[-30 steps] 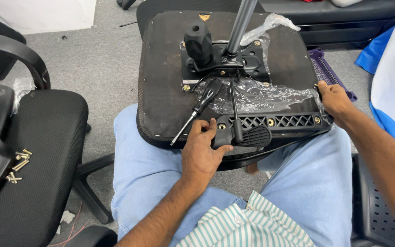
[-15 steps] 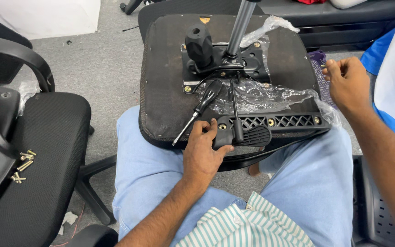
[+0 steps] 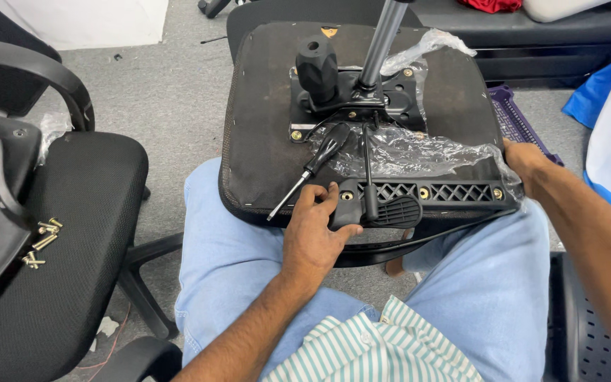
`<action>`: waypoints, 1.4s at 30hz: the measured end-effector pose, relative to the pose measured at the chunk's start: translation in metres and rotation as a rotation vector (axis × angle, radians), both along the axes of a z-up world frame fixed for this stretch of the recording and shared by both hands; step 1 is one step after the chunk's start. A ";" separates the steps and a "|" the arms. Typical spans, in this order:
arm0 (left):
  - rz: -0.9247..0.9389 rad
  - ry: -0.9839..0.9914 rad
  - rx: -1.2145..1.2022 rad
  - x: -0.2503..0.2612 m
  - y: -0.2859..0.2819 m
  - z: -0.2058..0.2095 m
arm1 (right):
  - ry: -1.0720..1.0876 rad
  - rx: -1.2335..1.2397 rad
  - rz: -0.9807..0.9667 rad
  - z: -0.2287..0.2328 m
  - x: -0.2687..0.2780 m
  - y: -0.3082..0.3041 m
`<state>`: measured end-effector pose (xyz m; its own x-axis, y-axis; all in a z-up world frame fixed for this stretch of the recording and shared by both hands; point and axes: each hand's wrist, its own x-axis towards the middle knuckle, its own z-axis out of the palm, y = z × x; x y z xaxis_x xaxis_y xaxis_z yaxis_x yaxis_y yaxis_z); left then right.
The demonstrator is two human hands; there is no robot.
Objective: The person assembles a chair by attaching the seat base to the gas lift and securing it with screws using a screwdriver. They then attach the seat pan and adjust the height lever.
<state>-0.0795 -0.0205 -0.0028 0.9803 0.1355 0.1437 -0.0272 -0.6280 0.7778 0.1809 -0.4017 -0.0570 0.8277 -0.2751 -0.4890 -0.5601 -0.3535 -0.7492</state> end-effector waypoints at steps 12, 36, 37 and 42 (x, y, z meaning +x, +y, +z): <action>-0.026 0.085 -0.034 -0.015 0.021 -0.002 | 0.006 -0.040 -0.081 0.004 -0.052 0.010; -0.050 0.053 0.031 -0.017 0.015 -0.004 | -0.777 -0.226 0.453 0.121 -0.120 0.108; -0.048 0.055 0.027 -0.017 0.014 -0.005 | -0.792 -0.218 0.495 0.124 -0.122 0.116; 0.002 -0.029 0.012 -0.017 0.011 -0.012 | -0.813 -0.169 0.424 0.101 -0.089 0.103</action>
<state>-0.0965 -0.0096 -0.0150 0.9755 0.1356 0.1733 -0.0481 -0.6371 0.7693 0.0919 -0.2985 0.0438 0.9458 0.1139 0.3042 0.3152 -0.5482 -0.7747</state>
